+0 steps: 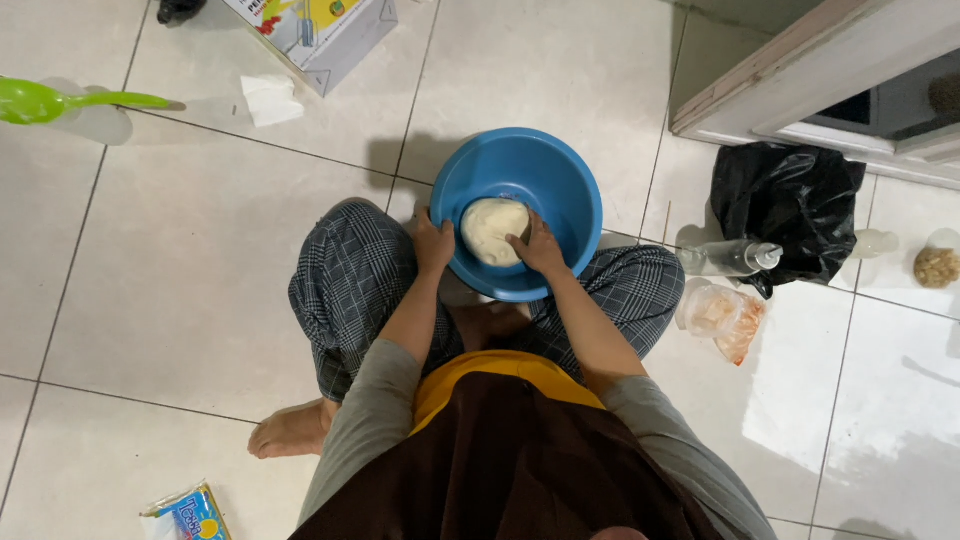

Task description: Kneading a ball of dough in a blue plastic bowl while sitting on a tiled floor.

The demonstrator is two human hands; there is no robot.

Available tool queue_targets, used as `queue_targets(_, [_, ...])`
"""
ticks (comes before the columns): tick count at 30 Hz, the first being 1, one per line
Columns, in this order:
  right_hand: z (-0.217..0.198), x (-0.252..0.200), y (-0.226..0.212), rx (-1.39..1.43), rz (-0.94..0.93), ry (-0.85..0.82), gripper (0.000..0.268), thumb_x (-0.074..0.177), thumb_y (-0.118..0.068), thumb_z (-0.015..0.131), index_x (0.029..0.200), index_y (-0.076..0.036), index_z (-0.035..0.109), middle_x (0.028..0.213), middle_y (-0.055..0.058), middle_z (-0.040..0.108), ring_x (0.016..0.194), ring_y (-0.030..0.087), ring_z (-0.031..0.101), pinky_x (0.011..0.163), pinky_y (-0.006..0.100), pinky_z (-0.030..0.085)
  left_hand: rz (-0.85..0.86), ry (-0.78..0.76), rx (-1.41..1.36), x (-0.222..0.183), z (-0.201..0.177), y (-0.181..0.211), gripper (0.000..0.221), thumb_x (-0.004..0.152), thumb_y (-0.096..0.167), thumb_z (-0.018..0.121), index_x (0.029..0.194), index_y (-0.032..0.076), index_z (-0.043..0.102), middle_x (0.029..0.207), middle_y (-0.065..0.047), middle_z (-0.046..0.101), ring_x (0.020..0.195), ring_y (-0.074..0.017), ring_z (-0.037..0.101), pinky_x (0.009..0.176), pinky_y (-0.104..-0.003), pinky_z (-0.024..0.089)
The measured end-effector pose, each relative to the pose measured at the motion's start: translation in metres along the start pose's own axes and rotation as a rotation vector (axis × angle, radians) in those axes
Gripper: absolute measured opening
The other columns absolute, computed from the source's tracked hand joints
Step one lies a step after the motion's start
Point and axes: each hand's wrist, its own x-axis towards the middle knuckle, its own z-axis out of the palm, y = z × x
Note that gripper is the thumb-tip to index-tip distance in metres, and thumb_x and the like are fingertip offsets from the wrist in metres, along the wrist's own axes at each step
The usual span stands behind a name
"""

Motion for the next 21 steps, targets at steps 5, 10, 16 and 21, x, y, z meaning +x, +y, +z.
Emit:
queue_targets(5, [0.011,0.028,0.027,0.157,0.151,0.005,0.096,0.096,-0.072,0.059,0.162,-0.011,0.026,0.154,0.032,0.041,0.143,0.047,0.042,0.115,0.058,0.041,-0.014,0.006,0.049,0.007,0.011,-0.014,0.044,0.096,0.012,0.055,0.138,-0.001,0.048,0.105,-0.025,0.066,0.09,-0.0384,0.074,0.075,-0.05,0.063])
queue_targets(10, [-0.007,0.042,-0.038,0.684,0.489,0.189,0.097,0.097,-0.076,0.04,0.159,-0.001,0.034,0.159,0.029,0.037,0.15,0.043,0.034,0.124,0.054,0.031,-0.047,-0.046,0.019,0.0,0.003,0.011,0.062,0.1,-0.004,0.056,0.155,-0.012,0.027,0.147,-0.042,0.043,0.135,-0.0551,0.049,0.111,-0.066,0.048])
queue_targets(16, [0.011,0.068,-0.054,0.152,0.408,0.049,0.101,0.084,-0.094,0.037,0.133,-0.012,0.07,0.141,0.022,0.061,0.139,0.04,0.051,0.118,0.05,0.037,-0.048,-0.036,0.099,0.0,0.004,0.011,0.061,0.102,-0.002,0.055,0.155,-0.009,0.027,0.141,-0.039,0.049,0.125,-0.0526,0.059,0.102,-0.065,0.054])
queue_targets(21, [0.015,0.038,-0.054,0.06,0.006,0.113,0.047,0.077,-0.068,0.079,0.098,-0.027,0.076,0.13,0.009,0.051,0.133,0.048,0.047,0.112,0.059,0.043,-0.016,-0.009,0.11,0.008,0.008,-0.004,0.052,0.104,0.009,0.057,0.151,-0.002,0.036,0.128,-0.035,0.061,0.109,-0.0498,0.069,0.088,-0.064,0.062])
